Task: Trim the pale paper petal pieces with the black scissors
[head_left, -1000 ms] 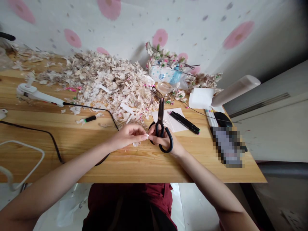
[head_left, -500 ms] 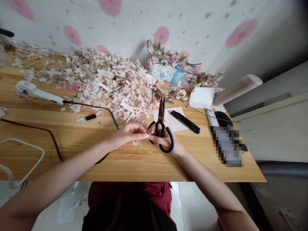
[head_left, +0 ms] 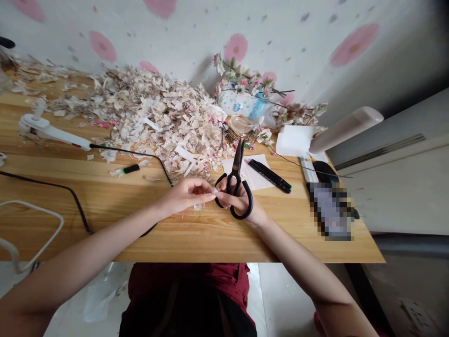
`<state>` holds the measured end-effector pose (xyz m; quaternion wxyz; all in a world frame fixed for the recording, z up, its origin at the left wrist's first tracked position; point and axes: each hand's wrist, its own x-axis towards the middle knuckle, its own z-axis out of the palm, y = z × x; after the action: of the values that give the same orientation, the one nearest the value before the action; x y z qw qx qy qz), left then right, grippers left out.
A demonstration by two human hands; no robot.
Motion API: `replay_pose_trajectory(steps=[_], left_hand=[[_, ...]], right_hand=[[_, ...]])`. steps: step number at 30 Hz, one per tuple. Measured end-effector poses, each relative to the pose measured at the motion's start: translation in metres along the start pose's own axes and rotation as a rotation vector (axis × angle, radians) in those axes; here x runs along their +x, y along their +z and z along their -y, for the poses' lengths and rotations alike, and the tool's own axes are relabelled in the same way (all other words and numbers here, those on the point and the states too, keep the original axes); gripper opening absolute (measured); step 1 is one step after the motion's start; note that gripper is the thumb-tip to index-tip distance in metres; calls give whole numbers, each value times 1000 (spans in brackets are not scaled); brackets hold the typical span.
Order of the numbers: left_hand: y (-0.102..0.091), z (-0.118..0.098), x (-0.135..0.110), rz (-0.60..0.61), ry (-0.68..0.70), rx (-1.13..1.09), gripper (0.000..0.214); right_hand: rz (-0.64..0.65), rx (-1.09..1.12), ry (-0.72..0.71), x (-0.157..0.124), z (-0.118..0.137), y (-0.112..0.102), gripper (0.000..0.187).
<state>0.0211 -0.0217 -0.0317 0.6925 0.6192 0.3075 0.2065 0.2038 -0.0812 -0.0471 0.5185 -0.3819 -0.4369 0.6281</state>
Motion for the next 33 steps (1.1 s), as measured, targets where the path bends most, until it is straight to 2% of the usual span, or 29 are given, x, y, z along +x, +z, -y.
replay_pose_trajectory(steps=[3, 7, 9, 13, 17, 21, 28, 33], left_hand=[[-1, -2, 0, -43, 12, 1, 24], [0, -7, 0, -155, 99, -46, 22], [1, -9, -1, -229, 132, -81, 23], [2, -12, -2, -348, 163, -155, 26], [2, -12, -3, -374, 209, -198, 26], [3, -9, -3, -389, 216, -214, 27], [6, -10, -4, -407, 231, -286, 24], [7, -15, -6, -424, 303, -242, 25]], right_hand=[[51, -45, -89, 0, -5, -4, 28], [206, -50, -88, -8, -4, -2, 55], [253, -149, -73, -16, 1, 4, 63], [215, -410, -67, -28, 7, 18, 63], [221, -472, -8, -31, 4, 26, 63], [202, -565, -76, -32, 1, 32, 63], [217, -571, -100, -33, -1, 35, 62], [219, -552, -99, -33, -4, 34, 62]])
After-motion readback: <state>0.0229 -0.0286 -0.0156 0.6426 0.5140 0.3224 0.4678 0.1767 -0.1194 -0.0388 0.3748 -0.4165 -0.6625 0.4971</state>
